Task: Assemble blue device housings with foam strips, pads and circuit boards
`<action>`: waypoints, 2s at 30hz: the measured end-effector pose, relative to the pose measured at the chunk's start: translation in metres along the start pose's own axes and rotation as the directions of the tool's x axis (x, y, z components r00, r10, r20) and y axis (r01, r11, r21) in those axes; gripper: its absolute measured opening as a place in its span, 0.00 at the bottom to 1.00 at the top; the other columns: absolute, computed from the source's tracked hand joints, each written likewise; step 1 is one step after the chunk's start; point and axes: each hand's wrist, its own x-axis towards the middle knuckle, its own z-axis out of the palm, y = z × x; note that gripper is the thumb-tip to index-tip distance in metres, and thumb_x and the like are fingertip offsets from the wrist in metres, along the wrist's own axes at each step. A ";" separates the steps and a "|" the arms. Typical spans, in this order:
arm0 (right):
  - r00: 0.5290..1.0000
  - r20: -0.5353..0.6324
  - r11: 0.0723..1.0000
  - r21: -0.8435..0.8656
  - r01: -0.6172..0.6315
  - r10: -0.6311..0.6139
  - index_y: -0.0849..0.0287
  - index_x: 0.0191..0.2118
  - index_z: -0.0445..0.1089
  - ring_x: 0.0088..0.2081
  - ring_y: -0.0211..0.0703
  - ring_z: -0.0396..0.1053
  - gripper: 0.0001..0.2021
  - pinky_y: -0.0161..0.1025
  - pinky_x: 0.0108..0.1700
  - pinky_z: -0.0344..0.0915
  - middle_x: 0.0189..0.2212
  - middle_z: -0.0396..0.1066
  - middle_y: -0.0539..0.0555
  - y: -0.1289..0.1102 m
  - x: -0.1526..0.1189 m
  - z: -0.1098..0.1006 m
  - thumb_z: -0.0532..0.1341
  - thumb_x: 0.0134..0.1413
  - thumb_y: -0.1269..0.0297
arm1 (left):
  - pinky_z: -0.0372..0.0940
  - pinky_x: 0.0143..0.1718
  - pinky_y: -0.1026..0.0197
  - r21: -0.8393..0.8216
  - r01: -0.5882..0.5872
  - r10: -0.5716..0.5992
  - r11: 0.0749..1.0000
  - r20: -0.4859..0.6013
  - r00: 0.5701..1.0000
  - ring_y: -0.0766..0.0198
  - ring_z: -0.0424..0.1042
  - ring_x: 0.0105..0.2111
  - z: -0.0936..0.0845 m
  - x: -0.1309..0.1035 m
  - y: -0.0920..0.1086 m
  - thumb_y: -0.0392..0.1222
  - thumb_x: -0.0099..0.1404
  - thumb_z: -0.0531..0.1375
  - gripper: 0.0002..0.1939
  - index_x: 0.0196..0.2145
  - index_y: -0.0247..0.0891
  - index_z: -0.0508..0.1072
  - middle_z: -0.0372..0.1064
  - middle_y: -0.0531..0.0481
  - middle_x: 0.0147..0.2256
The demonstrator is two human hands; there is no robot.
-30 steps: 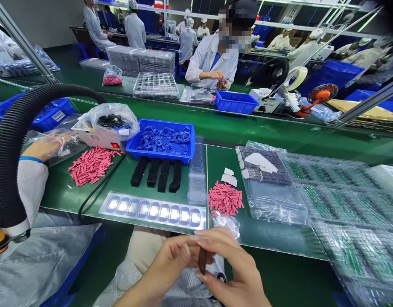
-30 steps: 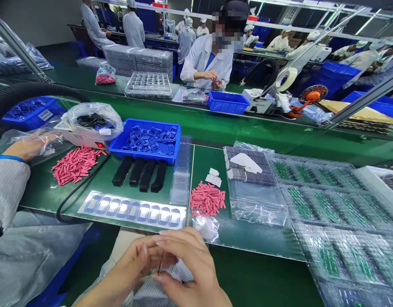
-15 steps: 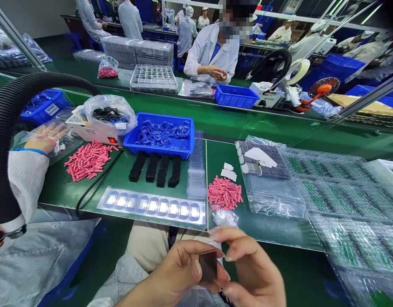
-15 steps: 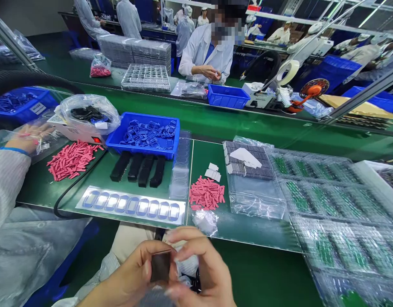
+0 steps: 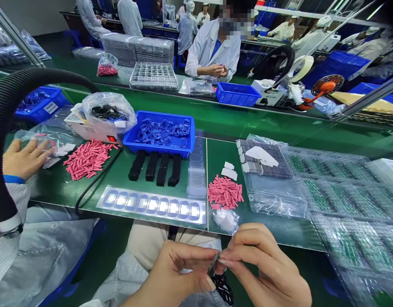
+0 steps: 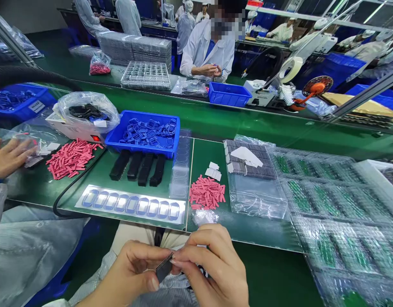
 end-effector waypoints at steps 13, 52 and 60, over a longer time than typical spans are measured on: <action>0.999 -0.032 0.997 0.075 0.008 -0.005 0.57 0.32 0.72 0.30 0.41 0.67 0.06 0.39 0.30 0.67 0.25 0.70 0.51 0.000 -0.005 0.000 0.62 0.52 0.75 | 0.72 0.42 0.56 0.160 -0.051 0.053 0.986 -0.003 0.999 0.53 0.79 0.37 -0.005 -0.004 -0.002 0.53 0.45 0.70 0.17 0.34 0.48 0.81 0.81 0.47 0.33; 0.954 -0.096 0.831 -0.471 -0.295 0.285 0.56 0.31 0.62 0.34 0.44 0.67 0.09 0.38 0.34 0.63 0.30 0.68 0.54 0.073 -0.060 0.019 0.52 0.62 0.62 | 0.72 0.45 0.55 -0.019 -0.063 0.052 0.998 -0.351 0.935 0.56 0.79 0.33 -0.009 0.013 -0.006 0.54 0.41 0.72 0.20 0.31 0.41 0.82 0.81 0.46 0.29; 1.000 0.014 0.793 -0.609 -0.006 0.019 0.55 0.42 0.71 0.44 0.46 0.72 0.08 0.44 0.46 0.58 0.39 0.78 0.51 0.090 -0.073 0.035 0.58 0.59 0.71 | 0.70 0.41 0.61 0.000 -0.122 0.119 0.992 -0.248 0.961 0.62 0.78 0.32 -0.015 0.016 -0.011 0.51 0.44 0.72 0.24 0.40 0.44 0.79 0.81 0.50 0.28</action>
